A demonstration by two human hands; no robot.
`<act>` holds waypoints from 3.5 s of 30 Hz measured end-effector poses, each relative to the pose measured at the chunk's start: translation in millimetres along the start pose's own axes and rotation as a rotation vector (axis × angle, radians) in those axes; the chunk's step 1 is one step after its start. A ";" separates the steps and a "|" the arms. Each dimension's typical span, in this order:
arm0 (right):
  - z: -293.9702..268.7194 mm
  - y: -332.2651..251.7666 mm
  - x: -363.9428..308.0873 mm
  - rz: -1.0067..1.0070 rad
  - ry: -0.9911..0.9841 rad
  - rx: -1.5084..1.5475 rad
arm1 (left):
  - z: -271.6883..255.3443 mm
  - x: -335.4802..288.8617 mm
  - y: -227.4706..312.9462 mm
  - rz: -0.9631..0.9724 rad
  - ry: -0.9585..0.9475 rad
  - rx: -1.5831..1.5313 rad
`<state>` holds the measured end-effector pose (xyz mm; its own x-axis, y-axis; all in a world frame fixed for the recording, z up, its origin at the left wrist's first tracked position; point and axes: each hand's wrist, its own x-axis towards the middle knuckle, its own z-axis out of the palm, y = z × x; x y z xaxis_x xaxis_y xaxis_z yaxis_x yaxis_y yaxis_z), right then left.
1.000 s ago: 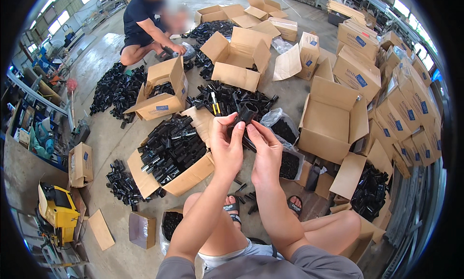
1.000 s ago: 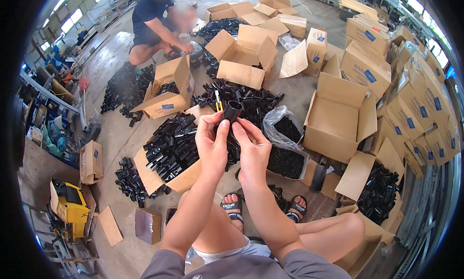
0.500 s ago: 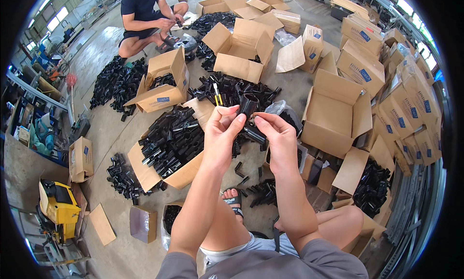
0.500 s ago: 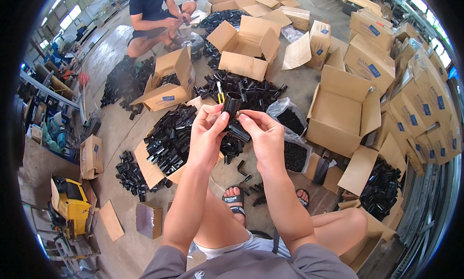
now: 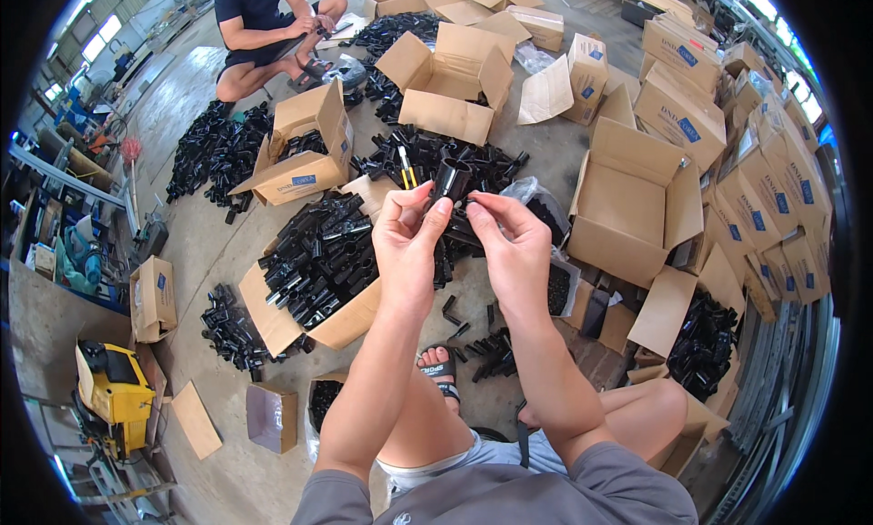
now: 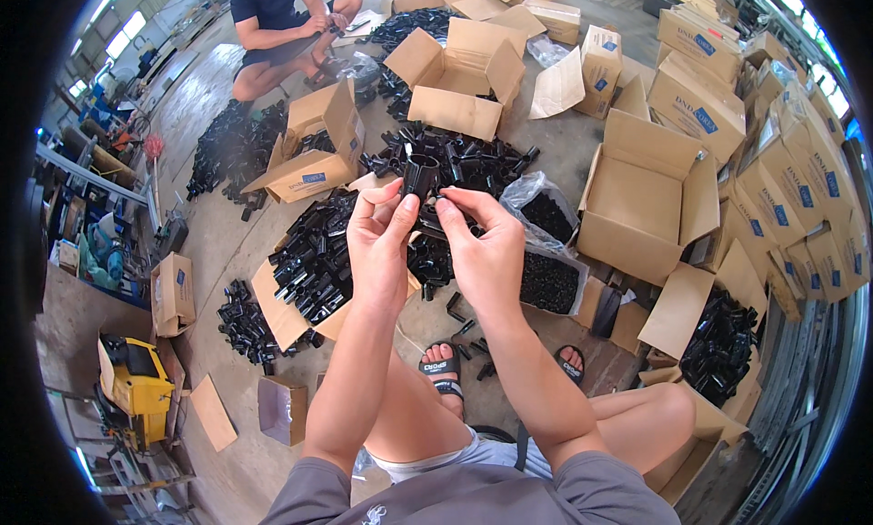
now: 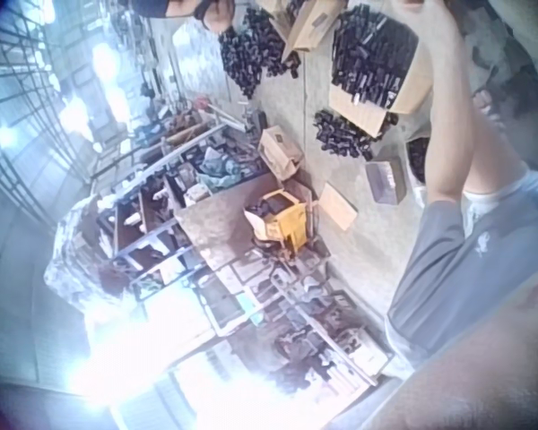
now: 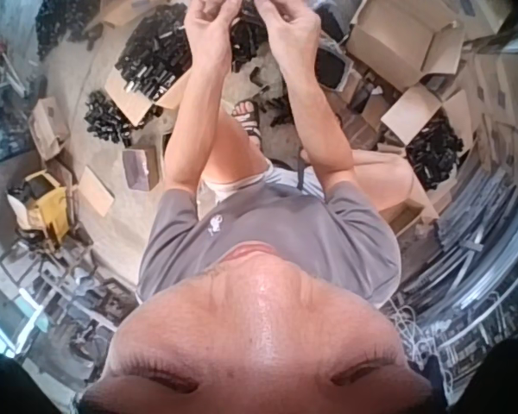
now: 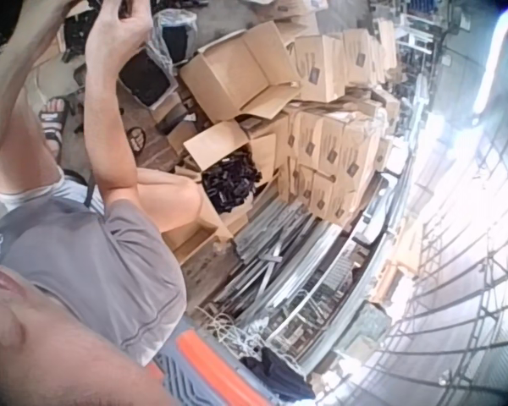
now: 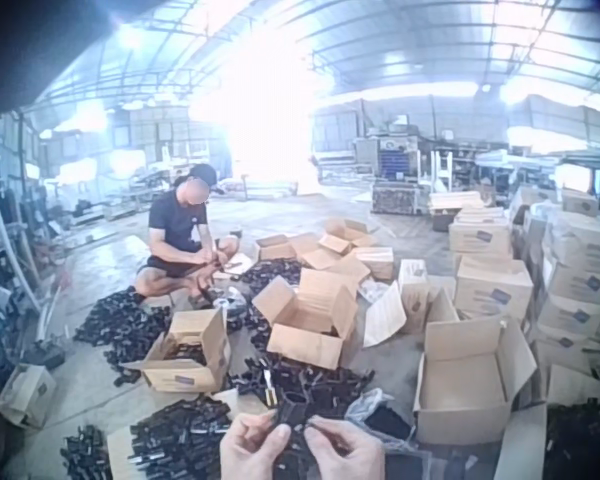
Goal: The person joins small black metal pieces with screws and sorts them into boxes.
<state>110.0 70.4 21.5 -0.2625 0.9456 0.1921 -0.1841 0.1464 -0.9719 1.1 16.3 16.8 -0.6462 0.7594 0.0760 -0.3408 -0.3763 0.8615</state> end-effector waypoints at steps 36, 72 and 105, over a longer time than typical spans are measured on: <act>-18.6 -19.4 9.9 0.212 -0.128 0.102 | 14.6 -12.2 1.9 0.081 0.011 0.025; -4.6 -16.4 -0.3 0.174 -0.057 0.226 | 18.5 -14.6 0.9 0.140 0.042 0.020; -17.3 -18.2 5.1 0.036 -0.113 -0.023 | 22.7 -16.5 0.1 0.103 0.048 0.019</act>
<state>128.4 77.5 37.8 -0.3738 0.9119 0.1696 -0.1514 0.1205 -0.9811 27.2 15.8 27.0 -0.7094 0.6906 0.1408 -0.2583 -0.4406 0.8598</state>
